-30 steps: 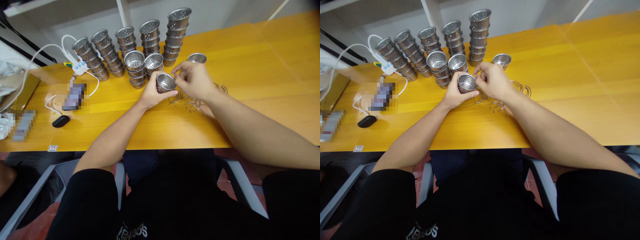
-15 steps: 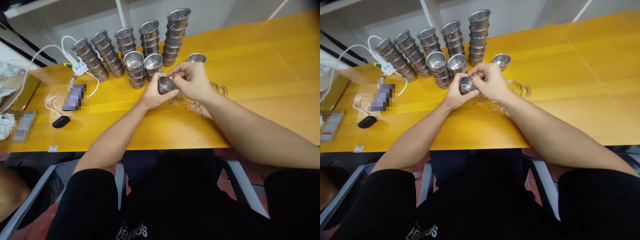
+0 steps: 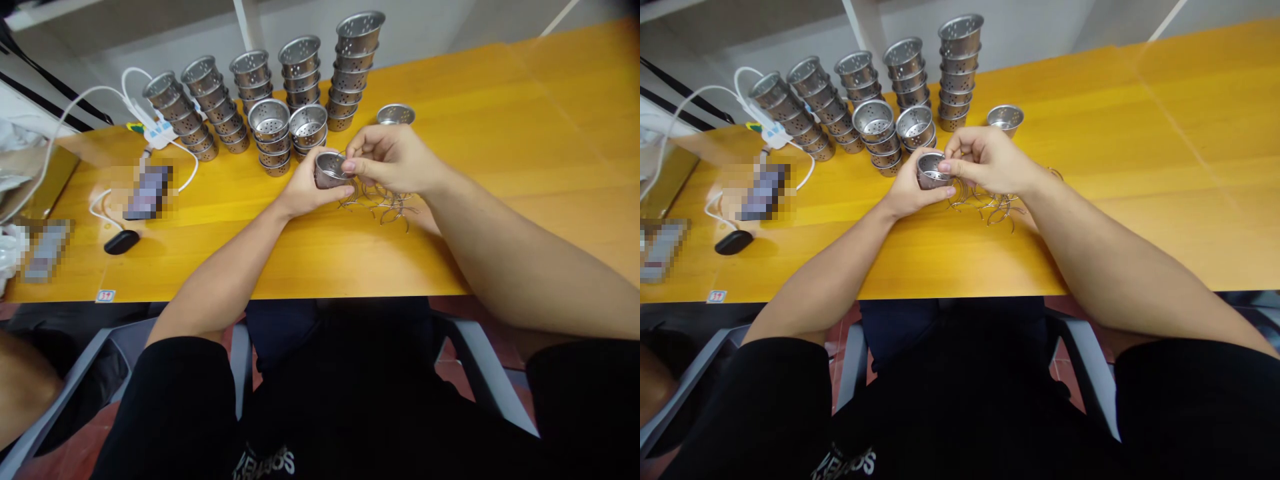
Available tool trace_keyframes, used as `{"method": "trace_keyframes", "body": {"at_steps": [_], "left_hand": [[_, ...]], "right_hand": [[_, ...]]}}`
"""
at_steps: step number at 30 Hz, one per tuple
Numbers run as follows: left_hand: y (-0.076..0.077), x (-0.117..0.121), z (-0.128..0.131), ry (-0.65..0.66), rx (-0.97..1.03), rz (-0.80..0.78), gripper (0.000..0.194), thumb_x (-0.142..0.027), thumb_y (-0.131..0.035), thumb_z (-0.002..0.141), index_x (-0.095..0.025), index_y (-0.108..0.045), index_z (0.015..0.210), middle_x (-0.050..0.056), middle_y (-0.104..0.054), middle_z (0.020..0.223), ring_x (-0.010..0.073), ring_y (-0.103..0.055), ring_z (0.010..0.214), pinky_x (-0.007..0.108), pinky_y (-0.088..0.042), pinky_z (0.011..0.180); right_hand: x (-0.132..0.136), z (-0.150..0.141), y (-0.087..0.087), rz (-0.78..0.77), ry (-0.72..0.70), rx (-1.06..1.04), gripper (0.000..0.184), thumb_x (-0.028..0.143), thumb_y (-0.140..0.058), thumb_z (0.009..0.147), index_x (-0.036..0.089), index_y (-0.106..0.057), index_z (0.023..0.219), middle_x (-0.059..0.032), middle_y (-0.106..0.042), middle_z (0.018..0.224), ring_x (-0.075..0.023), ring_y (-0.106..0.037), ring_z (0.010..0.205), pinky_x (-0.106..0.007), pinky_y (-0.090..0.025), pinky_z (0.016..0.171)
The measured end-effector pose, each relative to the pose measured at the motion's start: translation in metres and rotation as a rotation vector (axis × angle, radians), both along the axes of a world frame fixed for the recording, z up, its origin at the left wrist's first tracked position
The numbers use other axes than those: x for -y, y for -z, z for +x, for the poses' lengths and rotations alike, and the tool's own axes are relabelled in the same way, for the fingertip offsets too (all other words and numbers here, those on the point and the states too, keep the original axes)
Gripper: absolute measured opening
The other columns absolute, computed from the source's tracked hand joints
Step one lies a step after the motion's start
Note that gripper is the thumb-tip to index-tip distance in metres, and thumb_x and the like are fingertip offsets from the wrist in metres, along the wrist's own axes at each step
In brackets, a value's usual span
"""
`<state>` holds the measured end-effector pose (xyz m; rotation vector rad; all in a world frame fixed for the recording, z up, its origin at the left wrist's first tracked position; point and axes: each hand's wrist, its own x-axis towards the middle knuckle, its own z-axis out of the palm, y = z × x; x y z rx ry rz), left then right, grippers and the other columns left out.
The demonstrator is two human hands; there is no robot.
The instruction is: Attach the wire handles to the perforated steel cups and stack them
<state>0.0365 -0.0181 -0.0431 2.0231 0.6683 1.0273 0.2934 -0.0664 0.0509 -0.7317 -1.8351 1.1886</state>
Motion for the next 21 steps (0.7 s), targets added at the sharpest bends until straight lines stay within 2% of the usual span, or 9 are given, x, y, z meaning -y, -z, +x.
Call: {"method": "trace_keyframes", "body": {"at_steps": [2,5,9,12,17,21], "left_hand": [[0.005,-0.004,0.0,-0.002,-0.011,0.019,0.096,-0.084,-0.106,0.096,-0.025,-0.063,0.158,0.009,-0.077,0.144,0.0337,-0.083,0.138,0.061,-0.067,0.133],[0.01,-0.008,0.0,-0.002,-0.021,0.041,0.087,-0.075,-0.104,0.102,-0.025,-0.061,0.159,0.009,-0.077,0.144,0.0345,-0.082,0.142,0.064,-0.064,0.136],[0.011,-0.007,0.002,0.0,-0.037,0.038,0.082,-0.068,-0.102,0.104,-0.025,-0.059,0.16,0.008,-0.076,0.144,0.0339,-0.082,0.14,0.065,-0.064,0.137],[0.01,-0.005,0.003,0.005,-0.037,0.044,0.081,-0.067,-0.102,0.105,-0.025,-0.059,0.159,0.009,-0.076,0.144,0.0328,-0.083,0.136,0.065,-0.065,0.135],[0.003,-0.001,0.002,-0.014,-0.064,0.035,0.085,-0.072,-0.104,0.102,-0.025,-0.061,0.159,0.01,-0.077,0.148,0.0361,-0.082,0.144,0.066,-0.062,0.14],[-0.006,0.005,0.002,-0.072,-0.069,-0.001,0.088,-0.076,-0.106,0.099,-0.026,-0.063,0.157,0.011,-0.079,0.149,0.0374,-0.081,0.15,0.065,-0.062,0.142]], "right_hand": [[-0.002,0.001,0.003,-0.007,0.005,-0.01,0.073,0.095,-0.117,0.081,0.035,-0.081,0.101,0.0043,-0.069,0.069,-0.0197,-0.051,0.058,-0.041,-0.044,0.054],[-0.005,0.002,0.006,-0.021,0.015,-0.03,0.069,0.089,-0.12,0.083,0.036,-0.08,0.102,0.0039,-0.071,0.073,-0.0209,-0.054,0.061,-0.042,-0.047,0.055],[-0.003,0.002,0.007,-0.056,0.005,-0.033,0.061,0.078,-0.124,0.087,0.037,-0.081,0.1,0.0027,-0.07,0.073,-0.0236,-0.057,0.069,-0.045,-0.054,0.063],[0.001,0.0,0.003,-0.068,0.007,-0.043,0.054,0.072,-0.124,0.089,0.038,-0.083,0.098,0.0009,-0.074,0.079,-0.0255,-0.059,0.078,-0.048,-0.057,0.073],[0.006,-0.005,-0.001,-0.027,0.039,-0.004,0.056,0.079,-0.123,0.086,0.039,-0.085,0.096,-0.0014,-0.078,0.085,-0.029,-0.061,0.084,-0.052,-0.061,0.077],[0.003,-0.009,0.005,0.028,0.136,0.002,0.067,0.092,-0.12,0.075,0.041,-0.083,0.099,-0.0029,-0.082,0.09,-0.0313,-0.063,0.088,-0.054,-0.061,0.078]]}}
